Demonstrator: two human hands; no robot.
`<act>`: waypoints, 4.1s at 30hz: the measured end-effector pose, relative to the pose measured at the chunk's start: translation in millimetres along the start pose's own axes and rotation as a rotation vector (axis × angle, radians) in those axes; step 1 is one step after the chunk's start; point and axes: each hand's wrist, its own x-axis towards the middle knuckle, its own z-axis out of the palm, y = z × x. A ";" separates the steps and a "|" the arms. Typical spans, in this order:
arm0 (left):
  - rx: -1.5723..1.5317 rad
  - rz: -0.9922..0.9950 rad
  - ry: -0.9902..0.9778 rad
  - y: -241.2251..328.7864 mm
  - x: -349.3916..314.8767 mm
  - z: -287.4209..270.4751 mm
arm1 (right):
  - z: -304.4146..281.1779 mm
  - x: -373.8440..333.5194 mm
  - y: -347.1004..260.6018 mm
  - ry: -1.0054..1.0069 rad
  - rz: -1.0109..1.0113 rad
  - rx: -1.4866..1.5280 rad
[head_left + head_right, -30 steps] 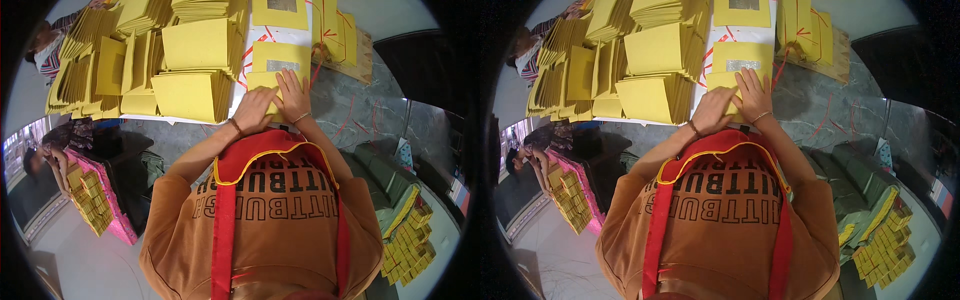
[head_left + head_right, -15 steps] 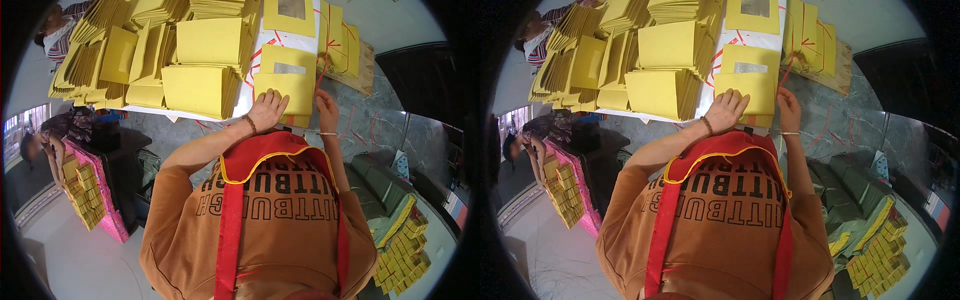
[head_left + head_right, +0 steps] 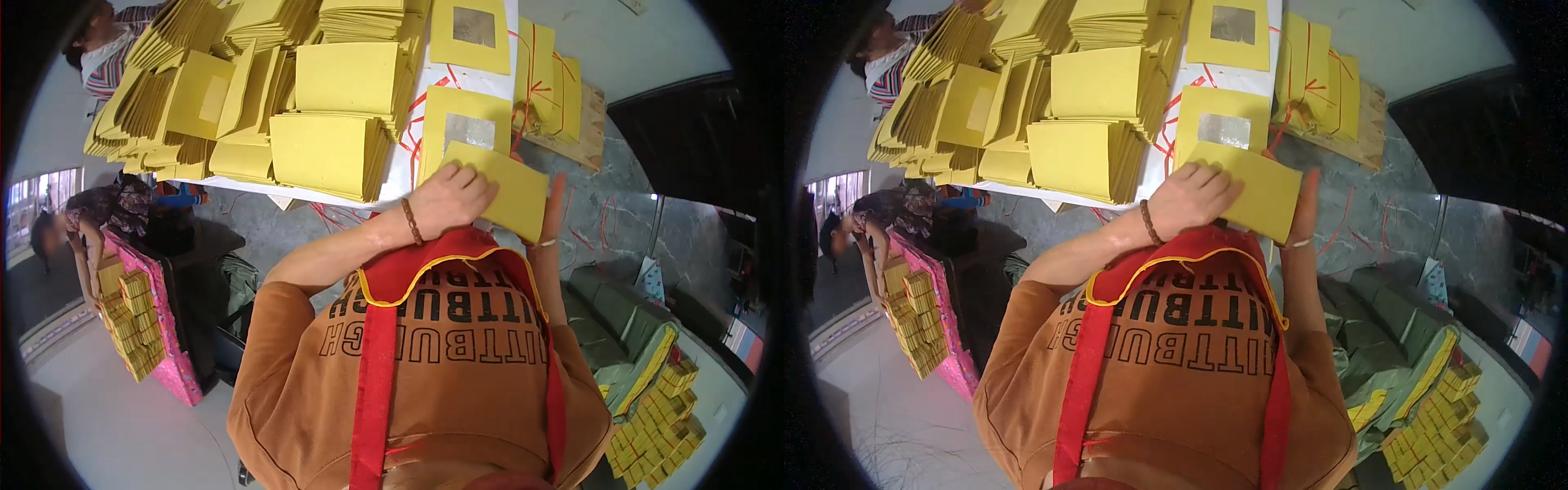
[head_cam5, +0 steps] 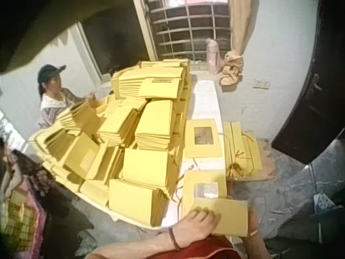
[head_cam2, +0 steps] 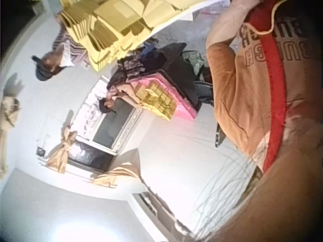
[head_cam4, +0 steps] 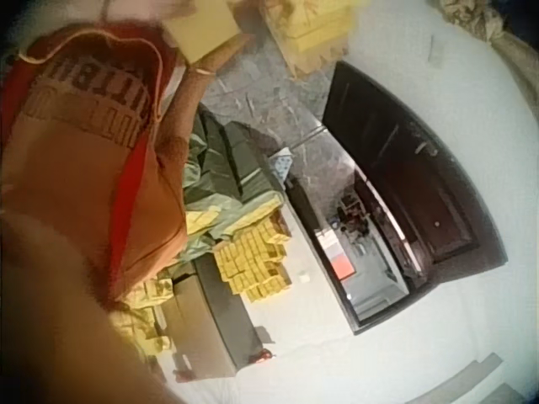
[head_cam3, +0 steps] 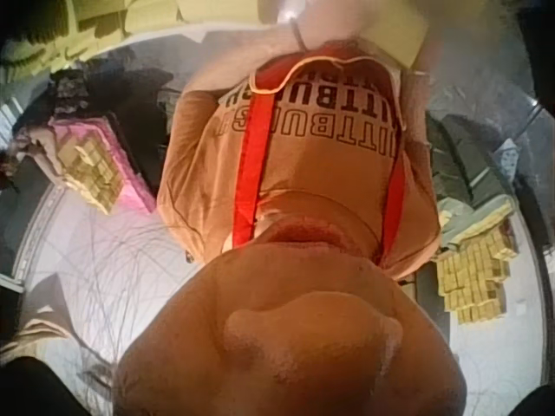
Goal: Folding and arranging yellow ritual papers with silver foil centers.
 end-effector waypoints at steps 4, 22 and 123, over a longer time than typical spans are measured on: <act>-0.052 -0.015 0.016 1.8 -6.9 -9.5 | 13.3 -6.2 -1.9 -0.005 -0.067 -0.300; 0.019 -0.200 0.143 1.9 -25.7 -33.8 | 36.4 12.4 10.6 -0.011 -0.077 -0.560; -1.471 -1.307 0.319 -305.8 -231.8 -112.1 | 211.7 215.2 259.8 -0.147 0.106 -0.617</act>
